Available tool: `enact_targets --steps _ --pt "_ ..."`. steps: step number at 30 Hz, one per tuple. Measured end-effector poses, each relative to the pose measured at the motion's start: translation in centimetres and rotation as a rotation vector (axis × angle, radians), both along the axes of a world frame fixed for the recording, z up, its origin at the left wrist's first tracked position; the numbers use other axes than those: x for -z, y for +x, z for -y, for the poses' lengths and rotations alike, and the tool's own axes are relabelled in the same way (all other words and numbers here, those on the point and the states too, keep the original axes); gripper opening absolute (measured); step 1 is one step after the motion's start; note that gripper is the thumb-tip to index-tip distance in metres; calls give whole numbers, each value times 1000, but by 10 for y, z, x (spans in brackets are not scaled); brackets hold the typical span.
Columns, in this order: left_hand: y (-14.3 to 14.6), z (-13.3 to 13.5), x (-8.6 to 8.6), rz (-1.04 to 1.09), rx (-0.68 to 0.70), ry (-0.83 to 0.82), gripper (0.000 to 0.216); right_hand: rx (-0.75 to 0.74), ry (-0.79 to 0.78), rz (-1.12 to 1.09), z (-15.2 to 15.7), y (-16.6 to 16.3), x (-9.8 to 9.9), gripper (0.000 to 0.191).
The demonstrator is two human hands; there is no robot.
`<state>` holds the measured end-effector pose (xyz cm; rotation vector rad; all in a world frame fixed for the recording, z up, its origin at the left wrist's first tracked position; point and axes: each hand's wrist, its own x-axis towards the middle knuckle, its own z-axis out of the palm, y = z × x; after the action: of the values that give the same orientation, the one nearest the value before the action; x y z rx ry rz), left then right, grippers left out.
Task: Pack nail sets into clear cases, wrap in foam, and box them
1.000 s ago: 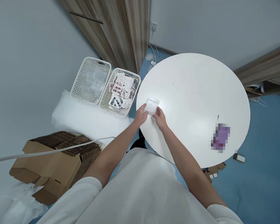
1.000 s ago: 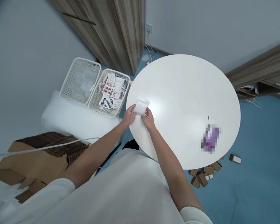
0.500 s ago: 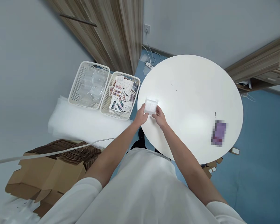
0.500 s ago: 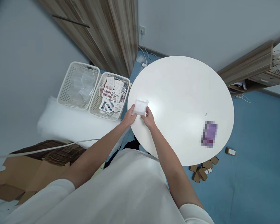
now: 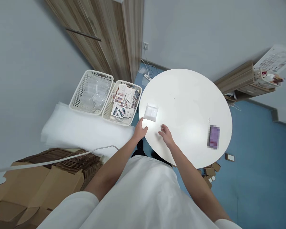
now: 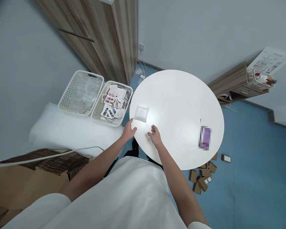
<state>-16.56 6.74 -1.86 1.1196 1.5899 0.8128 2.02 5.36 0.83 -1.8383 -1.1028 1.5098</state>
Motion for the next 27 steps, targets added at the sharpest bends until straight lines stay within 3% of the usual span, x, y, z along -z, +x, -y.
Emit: enact_targets --steps 6,15,23,27 --pt "2 6 2 -47 3 37 64 28 -3 28 23 13 -4 63" --pt "8 15 -2 -116 2 34 53 -81 39 117 25 20 5 58" --pt "20 55 -21 11 -116 -36 44 -377 81 206 17 37 11 62" --pt "25 99 -39 -17 -259 -32 39 -594 275 253 17 40 14 65"
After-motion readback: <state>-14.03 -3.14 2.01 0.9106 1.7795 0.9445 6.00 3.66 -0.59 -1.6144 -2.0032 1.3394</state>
